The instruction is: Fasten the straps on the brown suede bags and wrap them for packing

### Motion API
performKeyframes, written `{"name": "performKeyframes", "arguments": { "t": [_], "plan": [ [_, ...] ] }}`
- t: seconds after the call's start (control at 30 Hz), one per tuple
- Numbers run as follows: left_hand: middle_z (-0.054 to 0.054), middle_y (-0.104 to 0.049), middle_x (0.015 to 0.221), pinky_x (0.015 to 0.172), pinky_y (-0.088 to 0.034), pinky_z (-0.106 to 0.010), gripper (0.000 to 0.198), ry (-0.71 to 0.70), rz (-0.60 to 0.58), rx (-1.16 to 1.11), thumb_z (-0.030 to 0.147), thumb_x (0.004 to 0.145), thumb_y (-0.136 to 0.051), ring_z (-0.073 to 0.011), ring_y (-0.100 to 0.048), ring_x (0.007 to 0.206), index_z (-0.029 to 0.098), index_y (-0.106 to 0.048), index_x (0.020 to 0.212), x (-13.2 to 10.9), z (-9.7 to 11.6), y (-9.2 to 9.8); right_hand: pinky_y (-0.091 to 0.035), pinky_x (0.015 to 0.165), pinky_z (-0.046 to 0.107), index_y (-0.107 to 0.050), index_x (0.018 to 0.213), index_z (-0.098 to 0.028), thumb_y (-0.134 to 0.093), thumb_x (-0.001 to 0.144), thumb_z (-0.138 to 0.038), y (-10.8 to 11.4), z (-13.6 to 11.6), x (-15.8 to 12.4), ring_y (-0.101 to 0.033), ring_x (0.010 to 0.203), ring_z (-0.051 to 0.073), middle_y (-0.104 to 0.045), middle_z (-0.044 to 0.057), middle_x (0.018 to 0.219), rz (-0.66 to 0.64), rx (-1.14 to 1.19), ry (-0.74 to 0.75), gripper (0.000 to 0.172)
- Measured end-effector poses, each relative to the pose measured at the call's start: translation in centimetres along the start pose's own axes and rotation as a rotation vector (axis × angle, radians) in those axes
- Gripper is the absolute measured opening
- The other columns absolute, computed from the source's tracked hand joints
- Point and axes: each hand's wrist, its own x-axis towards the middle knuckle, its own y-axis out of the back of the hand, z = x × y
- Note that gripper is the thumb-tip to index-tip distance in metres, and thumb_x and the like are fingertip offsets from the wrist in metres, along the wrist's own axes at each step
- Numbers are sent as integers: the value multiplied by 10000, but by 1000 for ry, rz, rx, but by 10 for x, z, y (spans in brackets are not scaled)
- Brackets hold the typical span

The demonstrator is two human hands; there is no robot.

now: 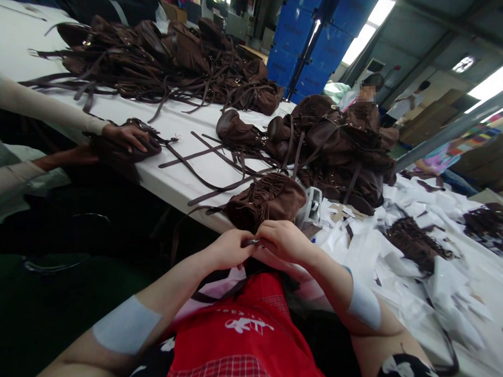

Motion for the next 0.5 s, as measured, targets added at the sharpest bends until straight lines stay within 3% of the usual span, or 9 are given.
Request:
{"name": "performKeyframes", "arguments": {
  "t": [0.07,0.17,0.33,0.5],
  "plan": [
    [4,-616,546,353,-318,-208,265,56,-63,-93,431,766,-670,-118,-503,350,172,-645,713,2,-1,0,-438,655,260,-681,918,-180,-607,914,-241,-6,-3,-7,-619,764,169,-684,65,875,28,-90,1,96],
    [12,-611,562,352,-324,-192,294,87,-67,-272,438,718,-709,-81,-460,348,156,-629,703,4,0,0,-453,703,267,-688,1047,-222,-578,945,-332,-13,-6,-18,-630,835,176,-706,73,1008,94,-102,-12,186],
    [19,-603,596,365,-354,-174,268,108,-69,-469,390,698,-705,-60,-475,364,139,-639,767,5,2,2,-489,837,322,-619,1291,-260,-543,963,-288,-15,-4,-32,-636,954,203,-643,78,1300,158,-30,-43,338],
    [14,-606,645,342,-316,-163,321,107,-82,-501,447,744,-690,-48,-482,351,136,-636,801,5,1,3,-496,922,373,-574,1352,-253,-516,972,-285,-21,0,-38,-618,1057,229,-592,84,1374,162,-45,-62,385]
  ]
}}
